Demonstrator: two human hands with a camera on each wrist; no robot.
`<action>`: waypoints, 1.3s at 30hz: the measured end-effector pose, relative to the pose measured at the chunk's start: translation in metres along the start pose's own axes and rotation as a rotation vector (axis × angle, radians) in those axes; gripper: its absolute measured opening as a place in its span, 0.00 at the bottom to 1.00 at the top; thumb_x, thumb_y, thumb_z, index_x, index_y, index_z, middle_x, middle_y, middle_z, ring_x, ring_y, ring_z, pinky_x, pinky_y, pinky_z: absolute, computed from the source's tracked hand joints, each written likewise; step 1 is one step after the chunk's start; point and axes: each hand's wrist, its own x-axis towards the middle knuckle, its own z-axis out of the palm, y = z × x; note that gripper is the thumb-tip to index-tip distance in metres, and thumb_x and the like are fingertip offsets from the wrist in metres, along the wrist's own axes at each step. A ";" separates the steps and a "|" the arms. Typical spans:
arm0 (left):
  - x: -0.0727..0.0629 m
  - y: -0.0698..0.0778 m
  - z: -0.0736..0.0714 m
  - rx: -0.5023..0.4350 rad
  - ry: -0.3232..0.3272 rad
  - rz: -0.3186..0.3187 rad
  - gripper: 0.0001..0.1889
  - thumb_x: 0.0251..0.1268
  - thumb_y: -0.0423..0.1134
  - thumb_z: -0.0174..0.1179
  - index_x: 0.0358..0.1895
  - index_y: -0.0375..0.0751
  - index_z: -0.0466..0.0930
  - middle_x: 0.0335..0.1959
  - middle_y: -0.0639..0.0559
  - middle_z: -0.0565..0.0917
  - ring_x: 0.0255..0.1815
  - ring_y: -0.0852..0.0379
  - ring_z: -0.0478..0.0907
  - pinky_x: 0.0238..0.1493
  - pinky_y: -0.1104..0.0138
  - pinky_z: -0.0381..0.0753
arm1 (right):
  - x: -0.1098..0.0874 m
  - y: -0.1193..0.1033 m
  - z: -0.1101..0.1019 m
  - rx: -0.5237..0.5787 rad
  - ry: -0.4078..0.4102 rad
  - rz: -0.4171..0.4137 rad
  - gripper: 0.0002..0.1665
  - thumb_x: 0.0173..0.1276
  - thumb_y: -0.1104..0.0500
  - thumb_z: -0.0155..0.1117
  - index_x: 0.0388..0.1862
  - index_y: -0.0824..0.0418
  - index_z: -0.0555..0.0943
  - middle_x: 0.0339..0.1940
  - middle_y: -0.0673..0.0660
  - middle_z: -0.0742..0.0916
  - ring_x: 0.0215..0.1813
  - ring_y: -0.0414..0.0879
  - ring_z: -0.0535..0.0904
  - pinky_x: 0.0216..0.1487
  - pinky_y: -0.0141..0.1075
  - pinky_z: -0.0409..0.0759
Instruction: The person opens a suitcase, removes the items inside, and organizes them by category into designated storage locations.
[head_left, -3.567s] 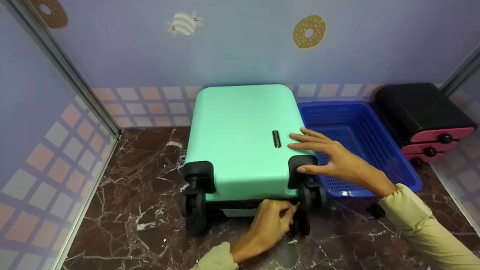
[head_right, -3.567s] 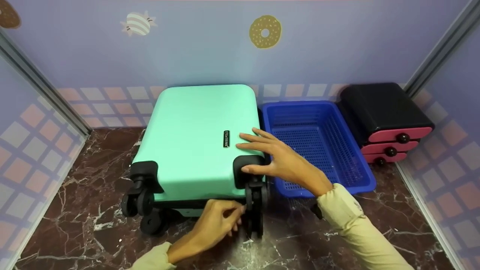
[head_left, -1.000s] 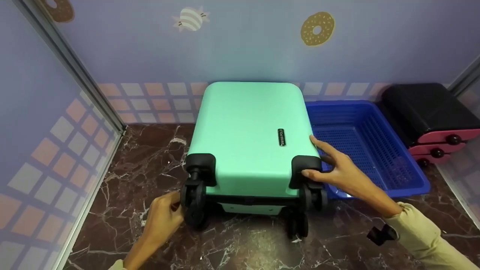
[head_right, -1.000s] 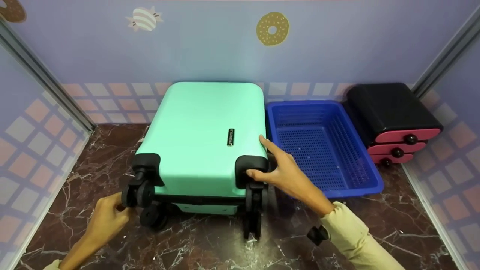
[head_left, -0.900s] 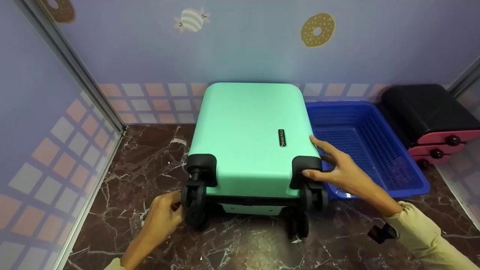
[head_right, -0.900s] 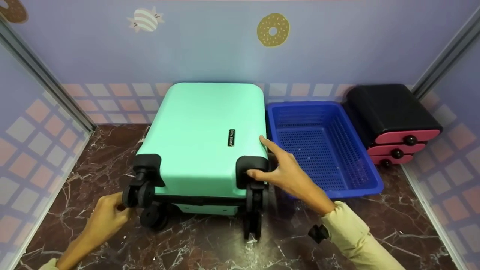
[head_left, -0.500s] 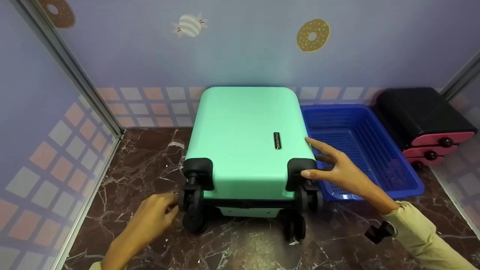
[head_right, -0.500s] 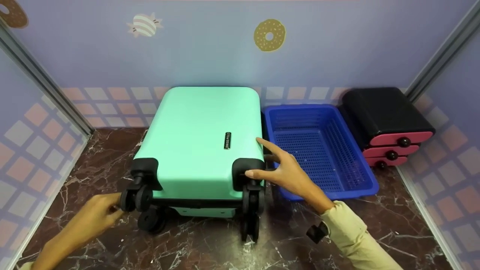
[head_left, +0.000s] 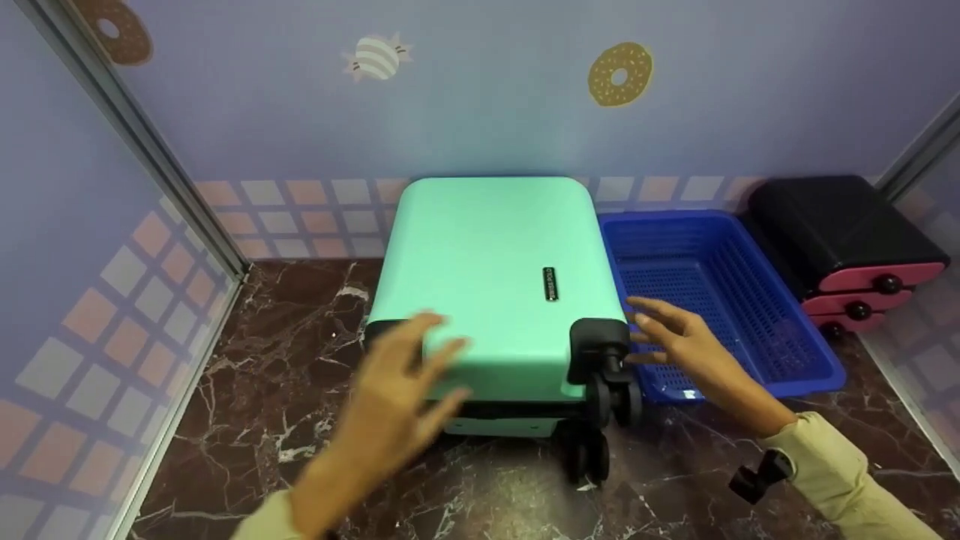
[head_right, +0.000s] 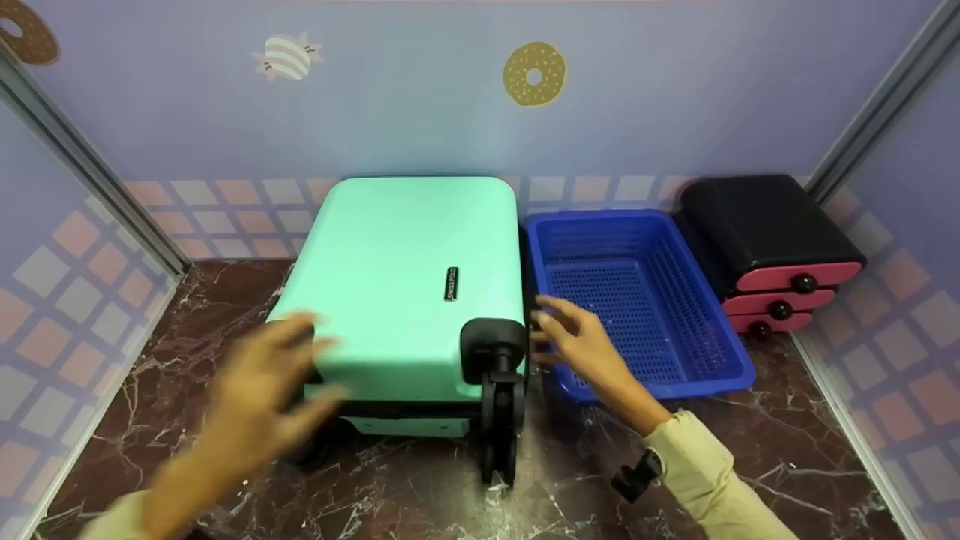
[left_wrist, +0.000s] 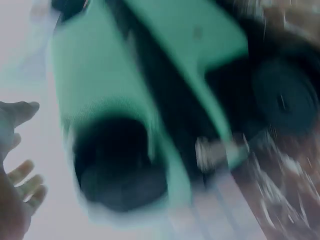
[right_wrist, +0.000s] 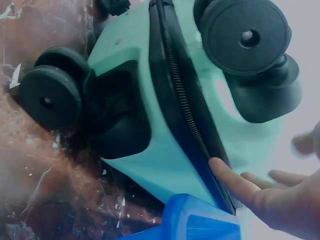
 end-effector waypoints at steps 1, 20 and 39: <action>0.003 0.008 0.013 0.014 -0.046 0.056 0.33 0.55 0.42 0.77 0.67 0.45 0.79 0.69 0.35 0.75 0.70 0.36 0.73 0.71 0.44 0.75 | -0.001 0.002 0.001 -0.003 0.002 -0.003 0.33 0.86 0.58 0.52 0.82 0.70 0.60 0.78 0.73 0.68 0.68 0.57 0.80 0.59 0.42 0.87; 0.044 0.068 0.120 0.450 -0.310 0.346 0.44 0.59 0.62 0.75 0.77 0.65 0.65 0.78 0.46 0.67 0.80 0.40 0.63 0.80 0.41 0.61 | -0.025 0.010 0.020 -0.503 0.020 -0.247 0.20 0.74 0.75 0.60 0.63 0.76 0.81 0.52 0.69 0.89 0.39 0.44 0.86 0.32 0.32 0.82; 0.072 0.062 0.100 0.123 0.013 0.252 0.30 0.55 0.44 0.78 0.62 0.47 0.80 0.70 0.44 0.79 0.75 0.41 0.72 0.75 0.40 0.68 | -0.024 0.013 0.031 -0.501 0.028 -0.294 0.20 0.71 0.72 0.67 0.60 0.70 0.76 0.57 0.71 0.86 0.59 0.67 0.85 0.58 0.54 0.86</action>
